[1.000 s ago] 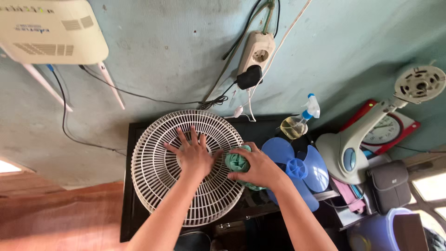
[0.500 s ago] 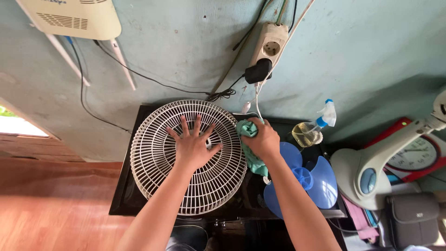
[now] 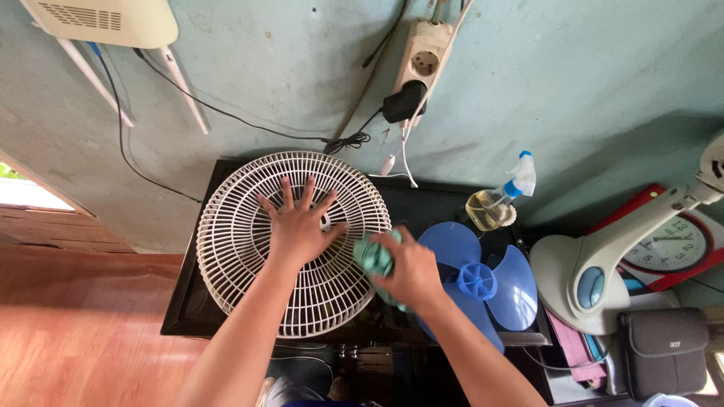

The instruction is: The person wipes the front cage of a disassembled electric fan with a green cloth. They repeatedly rub the metal bars and central hub while holding the cage steady with the other hand. A spray bottle is briefly picked up and set down without visible use.

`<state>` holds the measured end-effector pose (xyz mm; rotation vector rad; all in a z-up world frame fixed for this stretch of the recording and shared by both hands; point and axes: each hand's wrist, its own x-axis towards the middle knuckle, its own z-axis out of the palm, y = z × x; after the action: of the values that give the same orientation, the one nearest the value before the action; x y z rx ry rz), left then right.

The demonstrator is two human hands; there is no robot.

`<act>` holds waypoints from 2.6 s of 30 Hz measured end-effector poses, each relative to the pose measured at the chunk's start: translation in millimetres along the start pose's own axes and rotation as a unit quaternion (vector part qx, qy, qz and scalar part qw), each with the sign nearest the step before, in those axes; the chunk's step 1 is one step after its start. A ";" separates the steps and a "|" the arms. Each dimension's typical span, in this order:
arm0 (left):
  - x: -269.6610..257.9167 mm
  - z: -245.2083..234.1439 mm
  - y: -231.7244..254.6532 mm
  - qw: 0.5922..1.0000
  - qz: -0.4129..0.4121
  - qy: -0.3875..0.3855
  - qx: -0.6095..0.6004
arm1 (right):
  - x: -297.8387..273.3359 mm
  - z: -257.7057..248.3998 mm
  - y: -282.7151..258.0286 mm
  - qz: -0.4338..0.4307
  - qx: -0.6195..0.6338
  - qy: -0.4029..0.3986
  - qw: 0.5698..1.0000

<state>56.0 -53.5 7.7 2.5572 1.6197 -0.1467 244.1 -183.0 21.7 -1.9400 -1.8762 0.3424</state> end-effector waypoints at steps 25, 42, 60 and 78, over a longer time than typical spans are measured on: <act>4.5 4.7 -1.0 1.000 0.002 0.002 0.014 | 51.3 0.6 5.2 0.044 -0.035 0.092 0.994; 6.9 4.8 1.5 1.000 -0.015 0.019 -0.003 | 14.7 -6.7 -27.0 0.004 -0.098 -0.052 0.994; 13.0 19.9 -0.2 0.997 -0.020 0.064 -0.037 | 116.7 15.7 1.9 0.059 -0.109 0.055 0.991; 12.1 -2.1 -48.5 0.994 0.101 -0.002 -0.032 | 86.6 9.7 -48.6 0.112 -0.168 0.011 0.979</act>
<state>17.4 -21.8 6.0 2.6488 1.3296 -0.0811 201.7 -95.7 44.9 -2.3761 -1.7955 0.0679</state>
